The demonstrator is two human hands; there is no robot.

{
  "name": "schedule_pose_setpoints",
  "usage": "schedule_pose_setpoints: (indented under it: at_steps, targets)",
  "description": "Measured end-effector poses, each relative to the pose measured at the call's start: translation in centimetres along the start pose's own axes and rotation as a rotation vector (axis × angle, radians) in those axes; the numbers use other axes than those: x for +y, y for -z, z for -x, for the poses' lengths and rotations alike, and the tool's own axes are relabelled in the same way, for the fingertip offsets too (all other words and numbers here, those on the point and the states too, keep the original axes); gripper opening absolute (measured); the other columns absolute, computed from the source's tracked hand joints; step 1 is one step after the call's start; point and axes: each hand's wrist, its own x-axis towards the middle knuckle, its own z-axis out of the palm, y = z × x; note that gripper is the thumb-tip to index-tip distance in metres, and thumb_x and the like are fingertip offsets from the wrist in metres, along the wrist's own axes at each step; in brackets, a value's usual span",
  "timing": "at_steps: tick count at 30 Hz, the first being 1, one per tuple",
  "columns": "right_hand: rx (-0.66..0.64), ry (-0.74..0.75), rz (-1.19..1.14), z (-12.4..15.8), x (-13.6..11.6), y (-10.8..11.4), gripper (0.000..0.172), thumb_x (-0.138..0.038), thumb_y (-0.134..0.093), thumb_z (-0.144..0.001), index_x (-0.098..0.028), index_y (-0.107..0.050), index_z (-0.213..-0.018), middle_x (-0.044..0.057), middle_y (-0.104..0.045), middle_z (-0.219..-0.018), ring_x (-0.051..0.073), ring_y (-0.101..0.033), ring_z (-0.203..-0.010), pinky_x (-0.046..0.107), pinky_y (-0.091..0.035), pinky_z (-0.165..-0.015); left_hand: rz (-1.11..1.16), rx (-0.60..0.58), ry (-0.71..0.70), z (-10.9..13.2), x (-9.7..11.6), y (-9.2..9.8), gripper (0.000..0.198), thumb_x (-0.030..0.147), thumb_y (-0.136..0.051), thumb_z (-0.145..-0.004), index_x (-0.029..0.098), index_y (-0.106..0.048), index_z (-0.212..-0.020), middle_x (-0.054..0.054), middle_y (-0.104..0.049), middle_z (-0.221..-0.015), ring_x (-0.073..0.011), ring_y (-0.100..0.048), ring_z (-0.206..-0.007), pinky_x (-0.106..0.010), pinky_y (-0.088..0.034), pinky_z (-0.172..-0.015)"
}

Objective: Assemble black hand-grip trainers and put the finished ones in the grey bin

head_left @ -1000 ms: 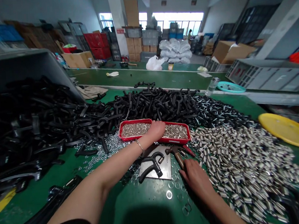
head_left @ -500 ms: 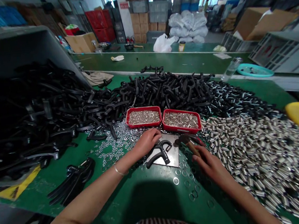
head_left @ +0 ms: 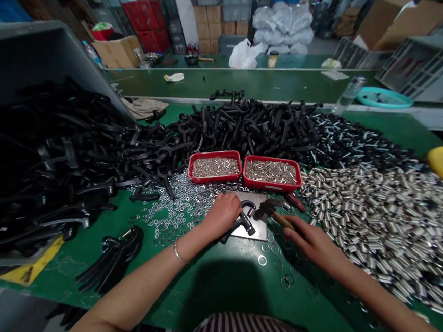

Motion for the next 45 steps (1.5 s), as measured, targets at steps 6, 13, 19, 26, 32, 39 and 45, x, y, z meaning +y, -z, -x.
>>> schedule_pose_setpoints:
  at_steps: [6,13,19,26,32,39,45]
  targets:
    - [0.082,0.065,-0.034,0.1,-1.8,0.4,0.045,-0.044,-0.044,-0.099,-0.021,-0.054,-0.137,0.011,-0.075,-0.107,0.026,-0.072,-0.09,0.038,-0.055,-0.081,-0.021,-0.029,-0.203,0.5,0.1,0.3,0.033,0.031,-0.038,-0.102,0.012,-0.065,-0.104,-0.012,-0.063,-0.107,-0.027,-0.056,-0.102,-0.045,-0.043,-0.094]
    - [0.141,0.252,0.102,-0.4,-5.7,-0.1,0.045,-0.036,-0.041,-0.101,-0.021,-0.051,-0.142,0.014,-0.065,-0.131,0.029,-0.067,-0.112,0.045,-0.053,-0.093,0.157,0.13,0.173,3.5,1.0,-1.8,0.102,0.037,-0.071,-0.084,0.011,-0.003,-0.156,-0.023,-0.046,-0.141,-0.0372,-0.046,-0.126,-0.055,-0.038,-0.107]
    - [-0.072,0.18,0.053,-2.2,-3.7,-0.6,0.04,-0.035,-0.043,-0.1,-0.022,-0.057,-0.135,0.012,-0.073,-0.113,0.027,-0.071,-0.096,0.04,-0.055,-0.084,0.159,0.126,0.188,3.4,1.3,-2.2,0.102,0.033,-0.07,-0.085,0.014,0.001,-0.156,-0.024,-0.046,-0.141,-0.0386,-0.048,-0.126,-0.056,-0.038,-0.107]
    - [0.119,0.116,0.015,1.3,-4.5,0.5,0.047,-0.042,-0.039,-0.102,-0.021,-0.047,-0.144,0.011,-0.073,-0.11,0.025,-0.071,-0.096,0.039,-0.056,-0.084,0.134,0.144,0.183,3.5,1.4,-2.3,0.103,0.033,-0.067,-0.086,0.011,0.005,-0.156,-0.023,-0.053,-0.132,-0.0371,-0.051,-0.12,-0.056,-0.038,-0.106]
    - [-0.029,0.201,0.201,-2.0,-4.8,-0.7,0.044,-0.035,-0.041,-0.1,-0.02,-0.054,-0.14,0.014,-0.069,-0.125,0.028,-0.07,-0.103,0.043,-0.055,-0.088,0.111,0.173,0.172,3.3,1.4,-2.6,0.105,0.034,-0.068,-0.085,0.008,0.006,-0.155,-0.023,-0.056,-0.126,-0.036,-0.054,-0.115,-0.054,-0.042,-0.102]
    - [0.109,0.086,0.075,0.8,-3.1,0.0,0.049,-0.043,-0.037,-0.102,-0.021,-0.049,-0.145,0.011,-0.073,-0.116,0.025,-0.072,-0.095,0.04,-0.057,-0.083,0.108,0.198,0.187,3.4,1.5,-2.8,0.1,0.034,-0.065,-0.086,0.011,0.004,-0.156,-0.021,-0.058,-0.125,-0.0364,-0.054,-0.116,-0.056,-0.04,-0.102]
    - [0.047,0.213,0.262,-0.5,-5.0,-1.4,0.049,-0.035,-0.037,-0.102,-0.02,-0.045,-0.148,0.016,-0.062,-0.136,0.03,-0.067,-0.113,0.049,-0.054,-0.095,0.084,0.202,0.18,3.1,1.7,-2.6,0.103,0.035,-0.067,-0.085,0.01,0.005,-0.155,-0.023,-0.056,-0.128,-0.0355,-0.055,-0.116,-0.054,-0.042,-0.101]
